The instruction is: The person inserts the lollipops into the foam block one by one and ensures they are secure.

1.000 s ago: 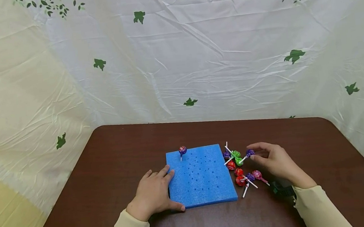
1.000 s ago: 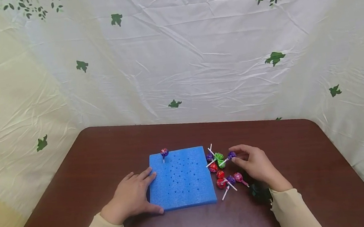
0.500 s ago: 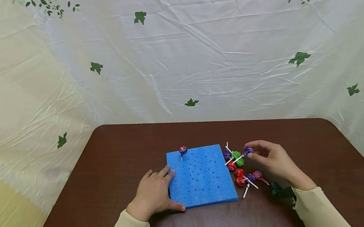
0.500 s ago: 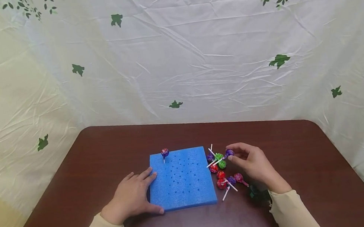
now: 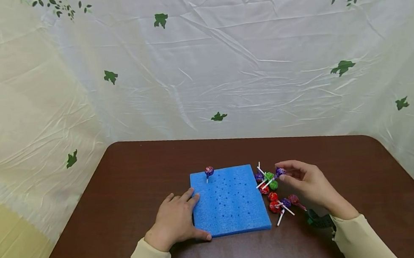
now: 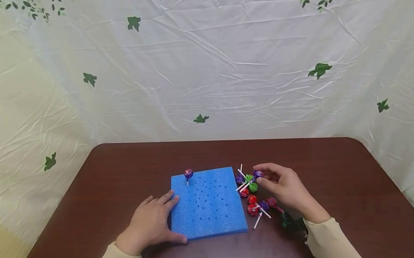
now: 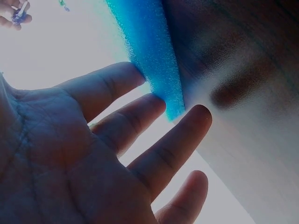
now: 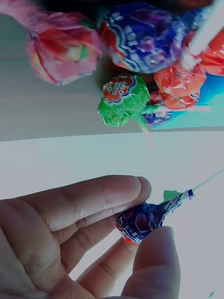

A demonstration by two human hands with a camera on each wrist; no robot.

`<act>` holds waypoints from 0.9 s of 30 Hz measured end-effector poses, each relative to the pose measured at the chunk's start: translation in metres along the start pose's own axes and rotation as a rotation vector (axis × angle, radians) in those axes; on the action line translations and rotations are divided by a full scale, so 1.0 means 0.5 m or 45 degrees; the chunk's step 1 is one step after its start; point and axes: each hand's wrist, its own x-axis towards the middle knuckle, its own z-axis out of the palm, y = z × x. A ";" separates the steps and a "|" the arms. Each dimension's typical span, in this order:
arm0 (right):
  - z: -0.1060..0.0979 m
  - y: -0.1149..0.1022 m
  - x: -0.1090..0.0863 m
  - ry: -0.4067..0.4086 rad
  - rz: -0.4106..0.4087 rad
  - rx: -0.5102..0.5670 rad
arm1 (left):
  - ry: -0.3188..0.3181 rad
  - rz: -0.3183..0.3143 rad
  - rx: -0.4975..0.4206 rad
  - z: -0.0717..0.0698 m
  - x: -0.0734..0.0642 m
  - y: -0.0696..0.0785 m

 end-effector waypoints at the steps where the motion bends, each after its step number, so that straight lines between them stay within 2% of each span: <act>1: 0.000 -0.002 -0.001 0.000 -0.003 -0.002 | 0.002 0.001 -0.001 0.000 0.000 0.001; 10: 0.002 -0.014 0.001 -0.025 -0.049 -0.024 | 0.011 0.007 0.000 0.005 0.001 0.002; 27: 0.010 -0.075 0.062 -0.075 -0.147 -0.186 | 0.051 0.026 -0.013 0.020 -0.007 -0.010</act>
